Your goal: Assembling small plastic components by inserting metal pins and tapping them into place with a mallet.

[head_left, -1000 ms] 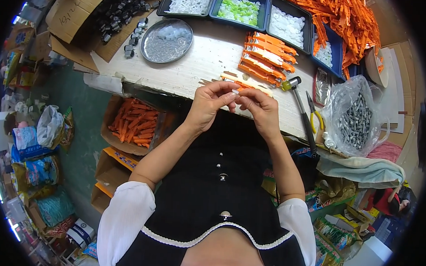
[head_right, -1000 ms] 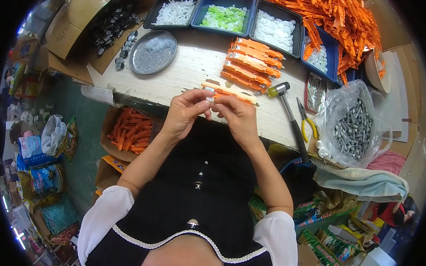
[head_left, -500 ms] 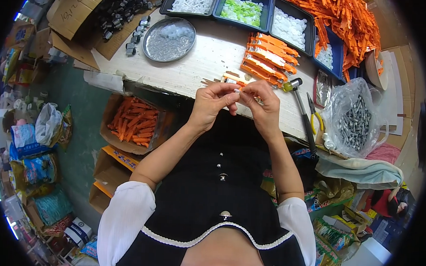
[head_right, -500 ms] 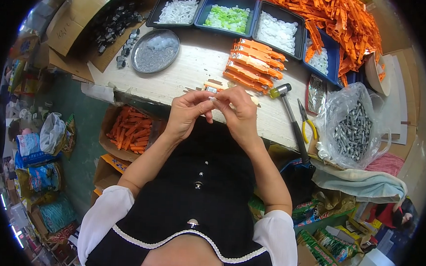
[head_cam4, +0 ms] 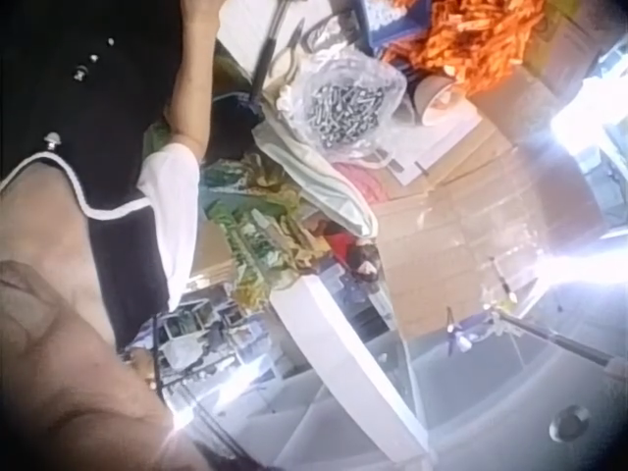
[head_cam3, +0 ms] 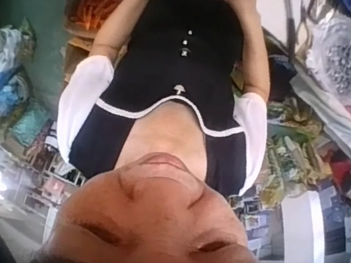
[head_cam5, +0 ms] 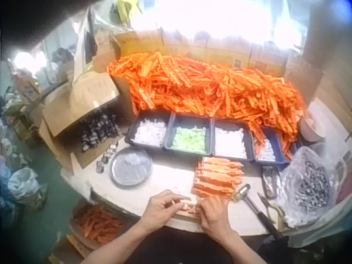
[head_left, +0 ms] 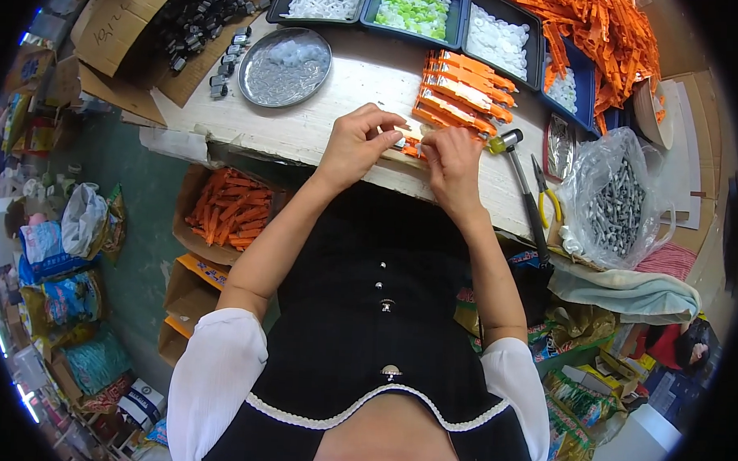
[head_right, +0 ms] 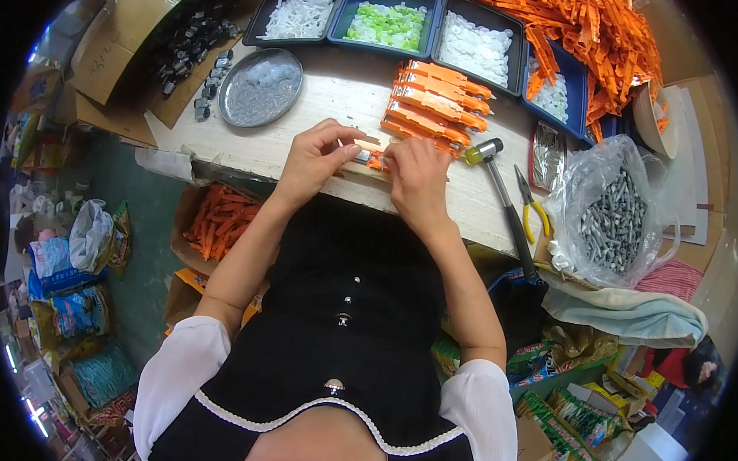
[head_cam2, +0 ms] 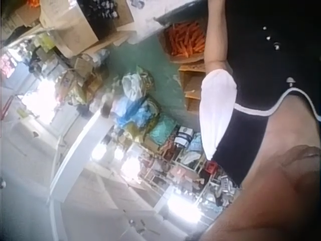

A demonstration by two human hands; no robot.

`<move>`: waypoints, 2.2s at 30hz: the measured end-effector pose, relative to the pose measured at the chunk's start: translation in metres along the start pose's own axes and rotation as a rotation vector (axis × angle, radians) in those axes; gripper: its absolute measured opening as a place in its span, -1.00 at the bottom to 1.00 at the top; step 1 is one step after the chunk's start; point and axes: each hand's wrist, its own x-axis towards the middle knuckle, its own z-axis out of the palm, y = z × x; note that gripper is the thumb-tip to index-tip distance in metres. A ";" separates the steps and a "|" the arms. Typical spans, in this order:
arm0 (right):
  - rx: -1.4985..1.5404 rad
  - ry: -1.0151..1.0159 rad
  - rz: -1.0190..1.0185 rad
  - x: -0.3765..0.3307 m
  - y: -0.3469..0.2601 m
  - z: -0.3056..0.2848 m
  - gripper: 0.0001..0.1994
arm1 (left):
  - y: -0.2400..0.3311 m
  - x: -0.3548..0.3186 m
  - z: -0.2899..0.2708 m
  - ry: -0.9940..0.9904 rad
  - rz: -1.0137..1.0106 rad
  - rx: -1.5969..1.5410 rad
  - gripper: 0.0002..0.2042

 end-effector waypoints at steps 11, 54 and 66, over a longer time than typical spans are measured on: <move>-0.250 -0.003 -0.098 0.002 0.002 0.017 -0.87 | -0.009 0.015 0.003 -0.112 0.021 0.206 -0.81; -0.086 0.102 0.120 -0.023 0.032 -0.055 -0.77 | 0.027 0.234 0.108 -0.331 0.536 1.393 -0.88; -0.109 0.102 0.118 -0.021 0.037 -0.059 -0.80 | 0.033 0.251 0.096 -0.282 0.443 1.107 -0.89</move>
